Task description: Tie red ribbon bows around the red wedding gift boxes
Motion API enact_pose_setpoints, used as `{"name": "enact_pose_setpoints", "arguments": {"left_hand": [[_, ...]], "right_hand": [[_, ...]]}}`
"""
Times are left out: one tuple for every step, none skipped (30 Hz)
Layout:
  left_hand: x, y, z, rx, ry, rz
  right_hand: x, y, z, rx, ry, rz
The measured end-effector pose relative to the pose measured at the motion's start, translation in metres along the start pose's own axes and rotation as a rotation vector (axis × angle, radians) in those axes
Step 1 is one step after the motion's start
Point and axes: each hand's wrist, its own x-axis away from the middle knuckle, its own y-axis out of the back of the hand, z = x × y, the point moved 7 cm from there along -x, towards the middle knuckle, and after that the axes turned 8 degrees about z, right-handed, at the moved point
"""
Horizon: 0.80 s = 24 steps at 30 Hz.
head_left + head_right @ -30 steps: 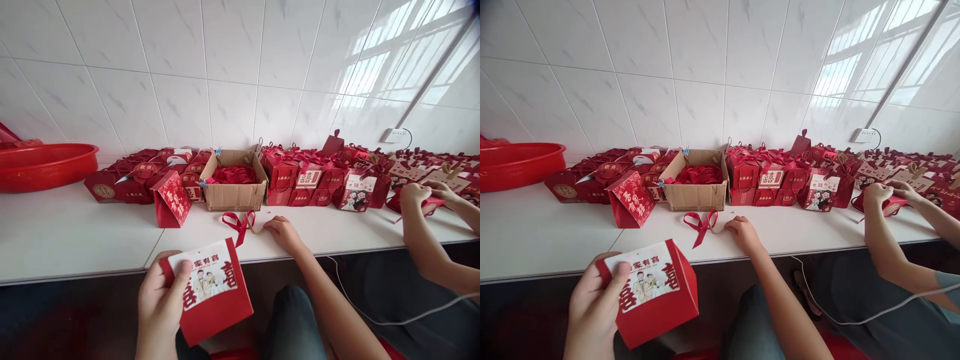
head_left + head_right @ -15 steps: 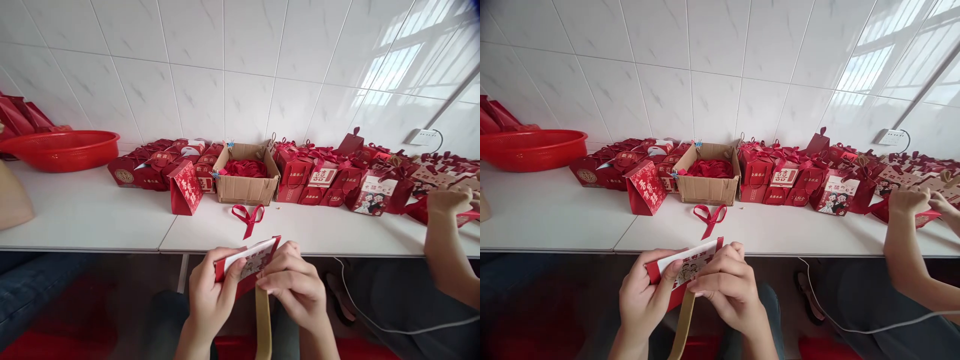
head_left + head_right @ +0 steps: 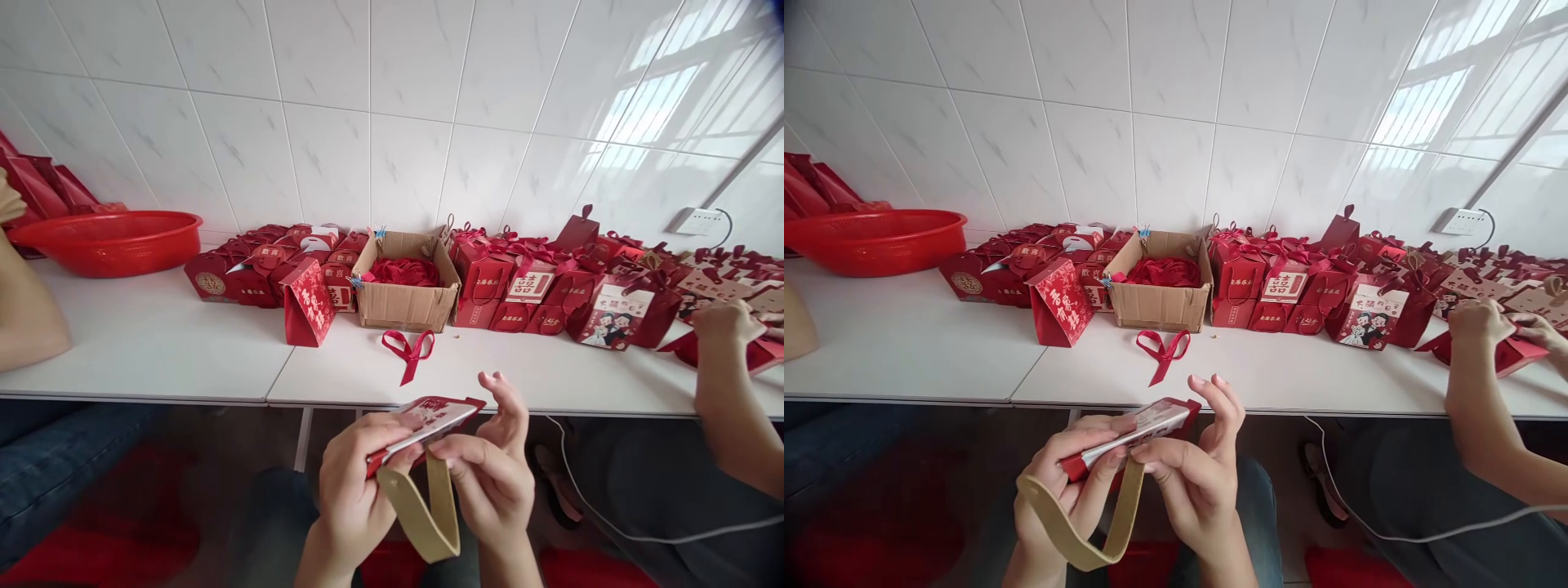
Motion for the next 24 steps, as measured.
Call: {"name": "enact_pose_setpoints", "arguments": {"left_hand": [[0.0, 0.0, 0.0, -0.001, -0.014, 0.003], [0.0, 0.0, 0.0, 0.0, -0.028, 0.004], [0.0, -0.001, 0.0, 0.002, -0.04, 0.008], [0.0, -0.002, 0.0, 0.007, -0.052, 0.019], [-0.001, -0.002, -0.001, 0.015, -0.065, 0.032], [-0.001, -0.003, -0.002, 0.025, -0.079, 0.046], [-0.002, -0.003, -0.003, 0.032, -0.092, 0.058], [-0.002, -0.003, -0.004, 0.034, -0.105, 0.066], [-0.003, -0.003, -0.006, 0.035, -0.118, 0.072], [-0.004, -0.003, -0.008, 0.038, -0.132, 0.074], [-0.004, -0.003, -0.01, 0.042, -0.145, 0.076], [-0.005, -0.002, -0.012, 0.045, -0.162, 0.076], [-0.005, -0.002, -0.014, 0.05, -0.176, 0.074], [-0.005, -0.003, -0.015, 0.058, -0.191, 0.069], [-0.004, -0.003, -0.015, 0.064, -0.203, 0.063], [-0.003, -0.004, -0.015, 0.069, -0.211, 0.058], [-0.002, -0.005, -0.015, 0.079, -0.214, 0.055], [-0.001, -0.005, -0.013, 0.096, -0.208, 0.053], [0.001, -0.005, -0.012, 0.116, -0.192, 0.053], [0.002, -0.005, -0.01, 0.14, -0.166, 0.064], [0.002, -0.005, -0.009, 0.165, -0.127, 0.086], [0.003, -0.005, -0.008, 0.187, -0.074, 0.113], [0.003, -0.005, -0.006, 0.202, -0.002, 0.153], [0.004, -0.004, -0.005, 0.212, 0.082, 0.191]], "right_hand": [[0.0, 0.0, 0.0, -0.002, 0.011, 0.008], [0.0, 0.001, 0.0, -0.001, 0.013, 0.009], [0.0, 0.002, -0.001, 0.002, 0.005, 0.006], [0.0, 0.003, -0.001, 0.005, -0.003, 0.002], [0.0, 0.004, -0.001, 0.009, -0.009, -0.001], [0.0, 0.004, -0.001, 0.012, -0.014, -0.001], [0.001, 0.005, 0.0, 0.012, -0.015, -0.003], [0.001, 0.005, 0.0, 0.008, -0.012, -0.003], [0.002, 0.004, 0.001, -0.004, -0.004, -0.008], [0.004, 0.004, 0.001, -0.032, 0.006, -0.026], [0.006, 0.005, 0.0, -0.075, 0.01, -0.059], [0.008, 0.005, -0.002, -0.128, 0.006, -0.103], [0.011, 0.006, -0.004, -0.184, -0.009, -0.152], [0.013, 0.006, -0.008, -0.239, -0.039, -0.192], [0.015, 0.005, -0.011, -0.285, -0.081, -0.216], [0.016, 0.004, -0.014, -0.32, -0.122, -0.219], [0.017, 0.001, -0.016, -0.353, -0.151, -0.201], [0.016, -0.001, -0.017, -0.389, -0.161, -0.181], [0.016, -0.002, -0.016, -0.426, -0.154, -0.17], [0.015, -0.002, -0.015, -0.455, -0.132, -0.172], [0.015, 0.0, -0.013, -0.472, -0.104, -0.185], [0.015, 0.001, -0.012, -0.477, -0.084, -0.199], [0.014, 0.003, -0.012, -0.468, -0.074, -0.211], [0.014, 0.004, -0.012, -0.449, -0.071, -0.213]]}}
